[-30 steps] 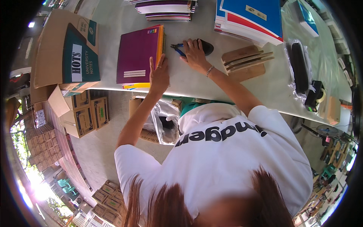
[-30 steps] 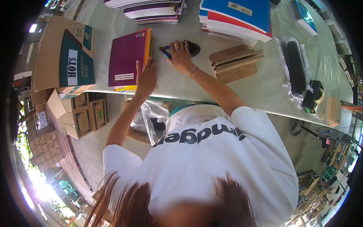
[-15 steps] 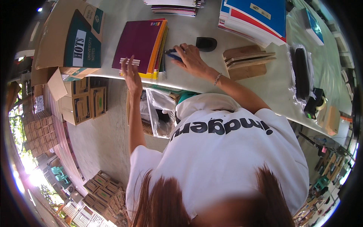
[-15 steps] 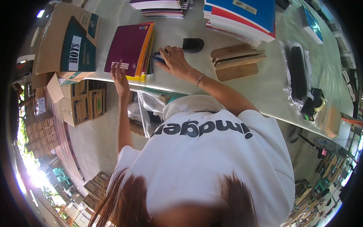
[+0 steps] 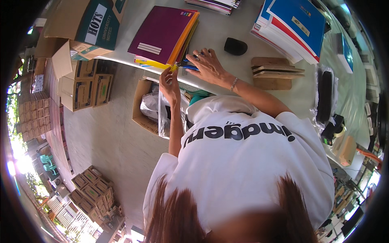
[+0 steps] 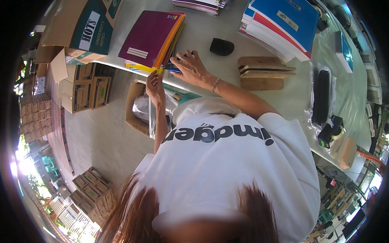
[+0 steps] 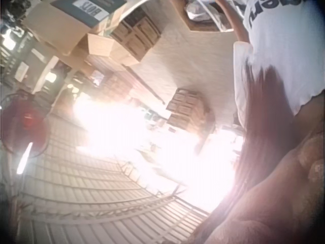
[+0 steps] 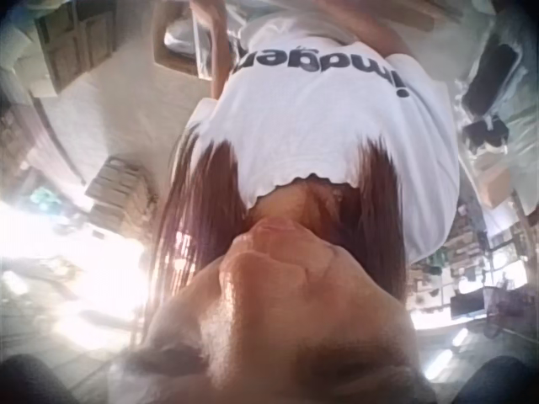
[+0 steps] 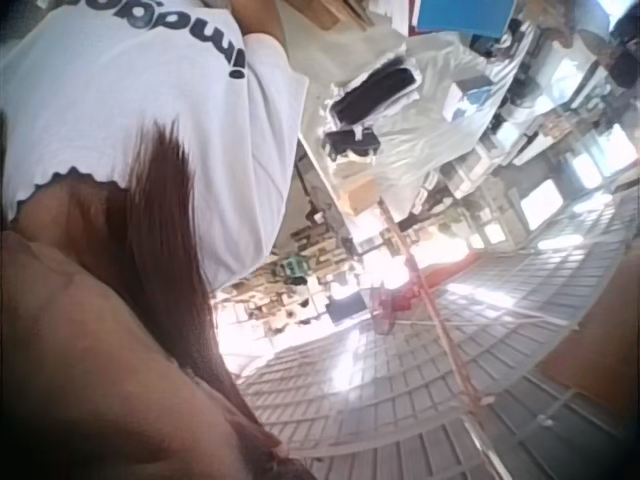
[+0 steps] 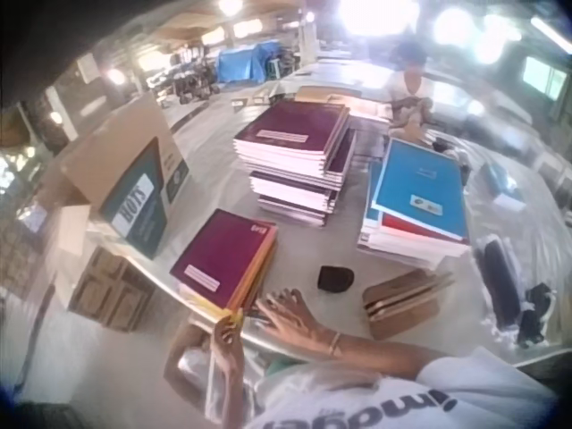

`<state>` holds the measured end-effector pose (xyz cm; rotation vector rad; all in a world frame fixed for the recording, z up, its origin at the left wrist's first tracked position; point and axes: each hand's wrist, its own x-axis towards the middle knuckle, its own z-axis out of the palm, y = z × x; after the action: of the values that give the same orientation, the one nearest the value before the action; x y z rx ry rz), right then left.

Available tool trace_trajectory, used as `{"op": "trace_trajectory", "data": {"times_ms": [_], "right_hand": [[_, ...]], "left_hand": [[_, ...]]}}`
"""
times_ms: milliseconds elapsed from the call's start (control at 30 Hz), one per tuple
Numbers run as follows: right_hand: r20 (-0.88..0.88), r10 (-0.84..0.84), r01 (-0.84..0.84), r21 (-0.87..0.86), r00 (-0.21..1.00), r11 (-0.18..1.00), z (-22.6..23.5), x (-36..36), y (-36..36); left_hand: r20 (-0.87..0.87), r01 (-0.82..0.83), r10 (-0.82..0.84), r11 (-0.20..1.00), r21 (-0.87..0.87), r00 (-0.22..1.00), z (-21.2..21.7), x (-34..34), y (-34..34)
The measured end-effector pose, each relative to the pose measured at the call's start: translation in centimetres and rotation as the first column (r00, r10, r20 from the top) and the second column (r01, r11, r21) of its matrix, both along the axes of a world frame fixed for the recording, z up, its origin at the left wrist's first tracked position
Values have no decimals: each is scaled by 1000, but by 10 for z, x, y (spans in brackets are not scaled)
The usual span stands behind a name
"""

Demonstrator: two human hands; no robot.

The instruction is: The person spiral binds notebooks by threading a metal coil through punched holes in the paper and covers, using pliers to trim and bend the wire ends, and placing the finished notebooks into a stack.

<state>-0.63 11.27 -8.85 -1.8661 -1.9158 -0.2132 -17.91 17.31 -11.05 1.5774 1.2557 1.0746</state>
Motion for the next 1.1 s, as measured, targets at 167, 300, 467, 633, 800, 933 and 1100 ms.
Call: {"op": "trace_trajectory", "data": {"times_ms": [167,300,467,633,800,933,1100], "right_hand": [[-11,-10,9,-89,1000,996,-3,-7,6],[-33,-13,10,-91,999,996,-4,-10,11],[46,-12,12,6,999,1000,-7,-11,14],[36,28,-28,14,999,1000,-9,-9,17],[-44,45,-54,-261,998,964,6,-10,22],[-94,62,-87,-292,994,952,3,-3,23],[-50,-35,30,-108,998,994,5,3,7]], "left_hand": [[102,-50,52,998,-28,993,-1,8,4],[95,-43,49,997,-70,994,1,7,3],[117,-54,63,995,-81,991,1,8,2],[149,-69,80,995,-76,986,-1,11,2],[143,-89,91,996,-27,985,0,13,3],[123,-55,60,997,-45,991,3,13,2],[494,8,147,954,-299,857,-21,-2,7]]}}
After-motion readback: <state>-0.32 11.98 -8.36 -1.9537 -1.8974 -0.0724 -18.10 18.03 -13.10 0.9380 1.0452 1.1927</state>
